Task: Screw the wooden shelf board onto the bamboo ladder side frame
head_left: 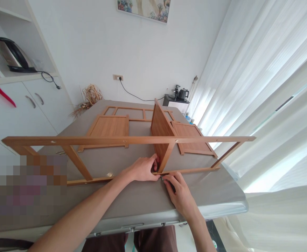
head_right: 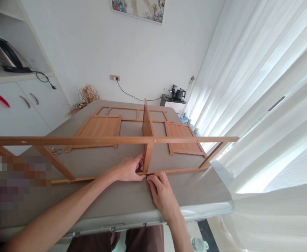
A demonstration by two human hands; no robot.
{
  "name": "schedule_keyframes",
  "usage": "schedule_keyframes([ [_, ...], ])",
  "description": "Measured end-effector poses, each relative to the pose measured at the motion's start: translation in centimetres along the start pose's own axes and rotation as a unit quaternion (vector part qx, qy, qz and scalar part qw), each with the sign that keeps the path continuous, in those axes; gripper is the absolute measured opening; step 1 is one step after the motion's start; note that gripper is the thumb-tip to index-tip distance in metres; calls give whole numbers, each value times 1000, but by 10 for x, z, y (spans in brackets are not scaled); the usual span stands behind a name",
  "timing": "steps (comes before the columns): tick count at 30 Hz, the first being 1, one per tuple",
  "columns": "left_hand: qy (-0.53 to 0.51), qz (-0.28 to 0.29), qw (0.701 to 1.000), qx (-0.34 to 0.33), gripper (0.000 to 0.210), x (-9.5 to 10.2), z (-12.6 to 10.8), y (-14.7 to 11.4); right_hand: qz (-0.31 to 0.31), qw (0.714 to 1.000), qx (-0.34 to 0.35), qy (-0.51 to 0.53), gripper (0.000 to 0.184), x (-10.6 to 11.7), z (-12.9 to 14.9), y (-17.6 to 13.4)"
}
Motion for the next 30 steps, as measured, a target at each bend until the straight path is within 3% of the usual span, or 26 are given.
schedule_keyframes([
  [16, 5, -1, 1000, -6, 40, 1, -2, 0, -38, 998, -24, -37, 12, 0, -2, 2],
  [30, 16, -10, 1000, -7, 44, -6, 6, 0, -2, 999, -14, -52, 18, 2, 0, 4],
])
Point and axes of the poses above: each hand's wrist, its own y-axis towards the middle knuckle, its own x-axis out of the back of the hand, z = x × y, the point moved 2 cm from there along y, towards the middle knuckle, and after that the axes turned 10 degrees about -x, right-handed, at the moved point
